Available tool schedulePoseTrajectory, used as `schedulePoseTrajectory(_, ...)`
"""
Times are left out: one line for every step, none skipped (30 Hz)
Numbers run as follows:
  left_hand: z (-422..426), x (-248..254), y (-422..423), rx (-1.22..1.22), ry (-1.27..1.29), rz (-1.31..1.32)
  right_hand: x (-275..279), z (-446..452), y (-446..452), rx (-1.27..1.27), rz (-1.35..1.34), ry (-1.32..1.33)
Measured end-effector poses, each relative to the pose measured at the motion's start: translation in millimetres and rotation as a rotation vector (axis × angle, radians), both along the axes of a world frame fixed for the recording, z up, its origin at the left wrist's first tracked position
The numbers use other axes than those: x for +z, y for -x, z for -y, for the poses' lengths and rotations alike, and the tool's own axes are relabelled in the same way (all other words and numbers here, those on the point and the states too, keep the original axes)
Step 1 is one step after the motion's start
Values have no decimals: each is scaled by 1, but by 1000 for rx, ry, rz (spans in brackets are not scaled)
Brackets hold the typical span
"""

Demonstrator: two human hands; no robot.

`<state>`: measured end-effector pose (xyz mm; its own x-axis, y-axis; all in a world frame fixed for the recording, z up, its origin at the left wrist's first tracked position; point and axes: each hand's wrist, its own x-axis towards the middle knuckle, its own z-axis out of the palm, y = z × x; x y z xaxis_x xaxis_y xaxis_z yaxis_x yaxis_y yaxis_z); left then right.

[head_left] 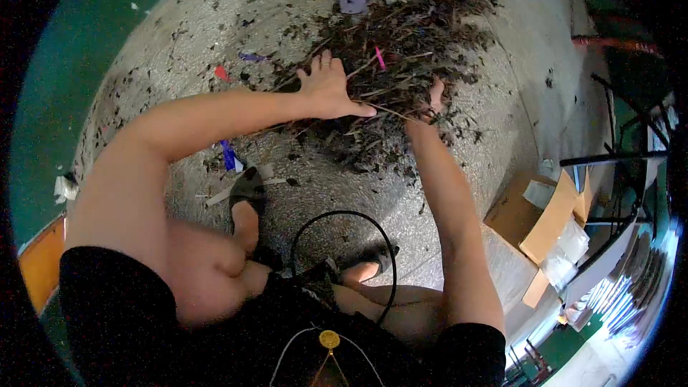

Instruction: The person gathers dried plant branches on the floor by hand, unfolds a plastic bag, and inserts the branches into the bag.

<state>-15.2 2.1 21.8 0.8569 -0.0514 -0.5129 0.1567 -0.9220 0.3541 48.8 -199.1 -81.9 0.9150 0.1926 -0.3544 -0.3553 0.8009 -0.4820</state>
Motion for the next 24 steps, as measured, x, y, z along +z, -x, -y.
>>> schedulePoseTrajectory(4,-1,6,33,-20,54,-1,-2,3,-11,11,1)
schedulePoseTrajectory(9,-1,10,64,-41,109,-2,-3,6,-32,15,2)
schedulePoseTrajectory(13,-3,13,49,-85,126,-12,1,6,-10,22,-27)
schedulePoseTrajectory(16,-7,11,32,-81,131,-25,8,5,61,147,207)
schedulePoseTrajectory(19,-12,7,47,-138,108,-37,15,5,118,271,468)
schedulePoseTrajectory(21,-11,5,65,-195,82,-43,20,6,150,382,712)
schedulePoseTrajectory(25,-10,4,98,-195,105,-47,31,7,95,309,759)
schedulePoseTrajectory(25,-9,4,92,-190,110,-49,44,8,42,237,804)
schedulePoseTrajectory(22,-9,4,99,-169,111,-49,55,10,-9,164,845)
schedulePoseTrajectory(20,-10,5,107,-147,109,-48,68,14,-58,89,885)
schedulePoseTrajectory(20,-13,4,106,-163,129,-47,81,19,-105,11,924)
schedulePoseTrajectory(21,-14,4,104,-160,126,-49,101,26,-128,-30,945)
schedulePoseTrajectory(22,-13,5,95,-174,128,-50,121,33,-150,-72,964)
schedulePoseTrajectory(22,-14,5,85,-189,130,-52,153,43,192,58,1375)
schedulePoseTrajectory(23,-14,4,82,-189,130,-49,159,54,379,115,1569)
schedulePoseTrajectory(23,-15,4,82,-197,122,-38,161,65,558,195,1758)
schedulePoseTrajectory(24,-15,4,82,-205,115,-33,153,76,424,-187,1897)
schedulePoseTrajectory(24,-14,5,75,-207,118,-22,145,83,272,-582,1990)
schedulePoseTrajectory(24,-12,5,80,-197,117,-22,145,84,285,-688,1807)
schedulePoseTrajectory(24,-11,5,88,-188,116,-19,142,85,295,-800,1634)
schedulePoseTrajectory(24,-10,5,84,-191,119,-44,144,87,231,-702,1381)
schedulePoseTrajectory(24,-10,5,78,-178,119,-50,134,83,252,-651,1253)
schedulePoseTrajectory(23,-9,5,73,-166,118,-57,123,79,274,-607,1121)
schedulePoseTrajectory(21,-11,5,72,-171,118,19,64,81,142,-620,1045)
